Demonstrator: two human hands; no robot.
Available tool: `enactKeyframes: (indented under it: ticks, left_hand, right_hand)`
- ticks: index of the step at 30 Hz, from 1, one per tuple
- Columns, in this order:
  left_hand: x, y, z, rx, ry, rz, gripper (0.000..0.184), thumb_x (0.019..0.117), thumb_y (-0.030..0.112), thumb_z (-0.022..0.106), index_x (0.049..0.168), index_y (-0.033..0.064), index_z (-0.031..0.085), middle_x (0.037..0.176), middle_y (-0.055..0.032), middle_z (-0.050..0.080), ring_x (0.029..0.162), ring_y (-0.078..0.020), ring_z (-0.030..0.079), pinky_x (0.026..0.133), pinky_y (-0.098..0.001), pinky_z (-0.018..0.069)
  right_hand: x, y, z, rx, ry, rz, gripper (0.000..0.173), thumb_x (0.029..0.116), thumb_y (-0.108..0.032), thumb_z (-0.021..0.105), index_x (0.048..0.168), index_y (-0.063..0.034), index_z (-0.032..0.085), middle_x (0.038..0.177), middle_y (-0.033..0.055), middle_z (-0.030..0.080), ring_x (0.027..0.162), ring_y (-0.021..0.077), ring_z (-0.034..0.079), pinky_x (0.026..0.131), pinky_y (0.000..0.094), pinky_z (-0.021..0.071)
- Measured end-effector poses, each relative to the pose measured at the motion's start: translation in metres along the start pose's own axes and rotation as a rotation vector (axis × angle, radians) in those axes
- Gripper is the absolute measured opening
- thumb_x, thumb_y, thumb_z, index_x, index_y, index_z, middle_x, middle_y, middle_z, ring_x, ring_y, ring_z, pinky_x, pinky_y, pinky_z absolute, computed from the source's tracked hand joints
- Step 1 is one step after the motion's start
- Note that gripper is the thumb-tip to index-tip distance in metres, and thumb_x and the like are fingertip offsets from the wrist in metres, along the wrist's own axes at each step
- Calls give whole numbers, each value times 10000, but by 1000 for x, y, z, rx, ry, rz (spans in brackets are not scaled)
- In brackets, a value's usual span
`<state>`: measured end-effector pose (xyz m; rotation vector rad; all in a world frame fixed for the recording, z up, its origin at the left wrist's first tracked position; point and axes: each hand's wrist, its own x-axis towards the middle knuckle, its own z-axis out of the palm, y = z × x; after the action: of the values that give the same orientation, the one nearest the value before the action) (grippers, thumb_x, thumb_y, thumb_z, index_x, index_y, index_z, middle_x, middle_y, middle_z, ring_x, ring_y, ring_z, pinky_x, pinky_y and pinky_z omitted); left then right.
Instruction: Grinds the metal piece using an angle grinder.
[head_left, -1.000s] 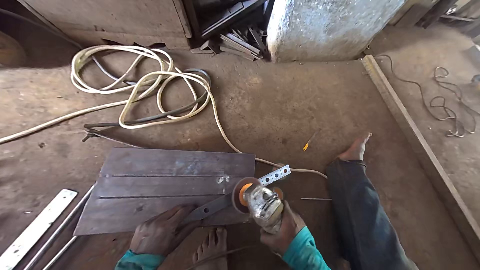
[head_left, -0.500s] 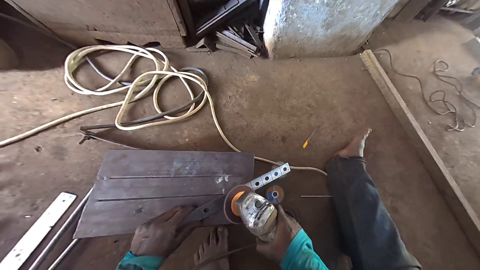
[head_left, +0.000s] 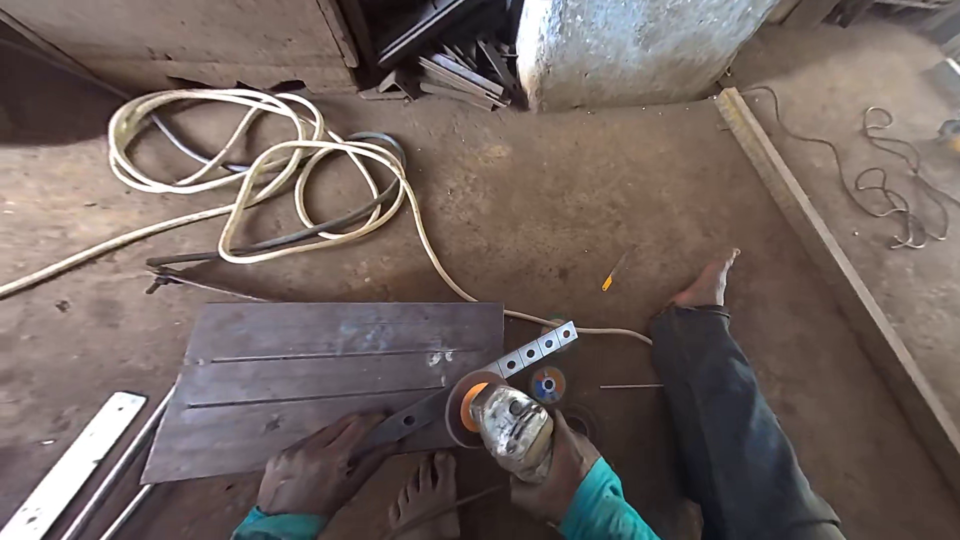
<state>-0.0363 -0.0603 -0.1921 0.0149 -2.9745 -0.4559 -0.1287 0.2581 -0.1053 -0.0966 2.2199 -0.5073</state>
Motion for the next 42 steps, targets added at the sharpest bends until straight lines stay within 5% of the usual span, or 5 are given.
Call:
enactKeyframes:
  ticks: [6, 14, 22, 30, 42]
  left_hand:
    - [1, -2, 2, -3, 35, 31, 624, 906, 680, 480, 1016, 136, 764, 837, -127, 739, 627, -330, 720, 468, -511, 534]
    - [2, 1, -4, -25, -25, -13, 551, 873, 603, 568, 1045, 119, 766, 921, -142, 759, 694, -366, 742, 522, -580, 555]
    - [2, -2, -3, -32, -36, 4, 576, 888, 631, 549, 1058, 125, 765, 892, -140, 750, 671, -353, 731, 504, -559, 543]
    - [3, 0, -10, -55, -96, -16, 522, 881, 571, 618, 1085, 110, 754, 934, -156, 751, 711, -375, 738, 532, -581, 550]
    - [3, 1, -10, -60, -80, 2, 531, 905, 581, 603, 1080, 103, 755, 926, -154, 748, 712, -365, 735, 534, -565, 551]
  right_hand:
    - [10, 40, -24, 113, 314, 138, 1065, 625, -478, 887, 1481, -7, 463, 1092, 138, 758, 1002, 281, 746, 905, 505, 591]
    - [-1, 2, -2, -10, -1, 19, 1093, 697, -525, 858, 1555, -48, 377, 1304, 152, 687, 1150, 292, 699, 999, 502, 557]
    - [23, 34, -51, 49, 353, 248, 1044, 657, -496, 881, 1482, -18, 456, 1166, 156, 738, 1085, 311, 722, 960, 524, 565]
    - [10, 14, -27, -22, 175, 93, 1089, 660, -523, 861, 1532, -44, 418, 1249, 140, 715, 1120, 287, 713, 963, 495, 571]
    - [15, 25, -52, -18, 183, 174, 1060, 662, -513, 865, 1516, -60, 429, 1225, 137, 719, 1123, 290, 707, 971, 509, 561]
